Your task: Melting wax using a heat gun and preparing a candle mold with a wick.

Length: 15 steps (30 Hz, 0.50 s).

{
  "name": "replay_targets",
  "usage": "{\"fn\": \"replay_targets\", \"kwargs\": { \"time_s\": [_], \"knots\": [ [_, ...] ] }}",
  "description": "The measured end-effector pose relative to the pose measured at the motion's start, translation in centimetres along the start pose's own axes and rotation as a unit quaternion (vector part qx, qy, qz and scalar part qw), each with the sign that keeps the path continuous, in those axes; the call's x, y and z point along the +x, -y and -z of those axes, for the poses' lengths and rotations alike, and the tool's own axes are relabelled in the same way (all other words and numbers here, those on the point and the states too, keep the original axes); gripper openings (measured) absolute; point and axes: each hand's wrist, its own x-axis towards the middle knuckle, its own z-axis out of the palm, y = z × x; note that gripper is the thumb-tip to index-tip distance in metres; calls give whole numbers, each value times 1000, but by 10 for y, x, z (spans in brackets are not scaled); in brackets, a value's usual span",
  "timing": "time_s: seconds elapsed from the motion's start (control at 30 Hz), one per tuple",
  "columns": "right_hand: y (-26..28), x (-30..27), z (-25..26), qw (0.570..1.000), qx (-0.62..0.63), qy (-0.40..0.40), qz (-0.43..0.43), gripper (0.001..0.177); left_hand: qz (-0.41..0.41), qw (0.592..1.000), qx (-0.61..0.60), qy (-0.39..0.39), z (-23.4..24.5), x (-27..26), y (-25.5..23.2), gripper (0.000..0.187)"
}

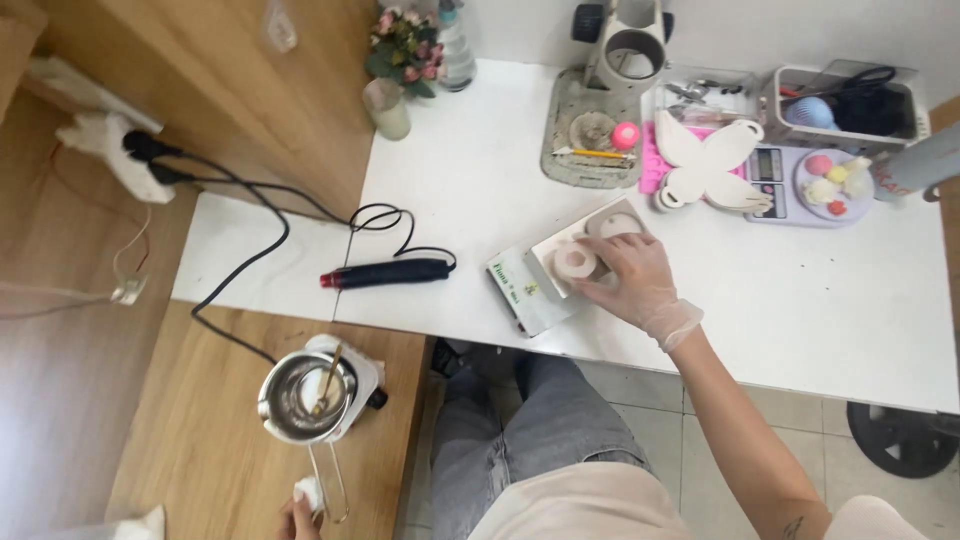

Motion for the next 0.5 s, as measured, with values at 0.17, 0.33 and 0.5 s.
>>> {"fn": "replay_targets", "kwargs": {
  "time_s": [0.17, 0.33, 0.5],
  "knots": [
    [7, -7, -9, 999, 7, 20, -47, 56, -1, 999, -10, -31, -68, -68, -115, 32],
    [13, -18, -6, 992, -123, -22, 17, 70, -9, 1000, 8, 8, -90, -87, -140, 32],
    [53, -13, -18, 985, -102, -103, 94, 57, 13, 1000, -23, -3, -98, -95, -165, 30]
  ]
}}
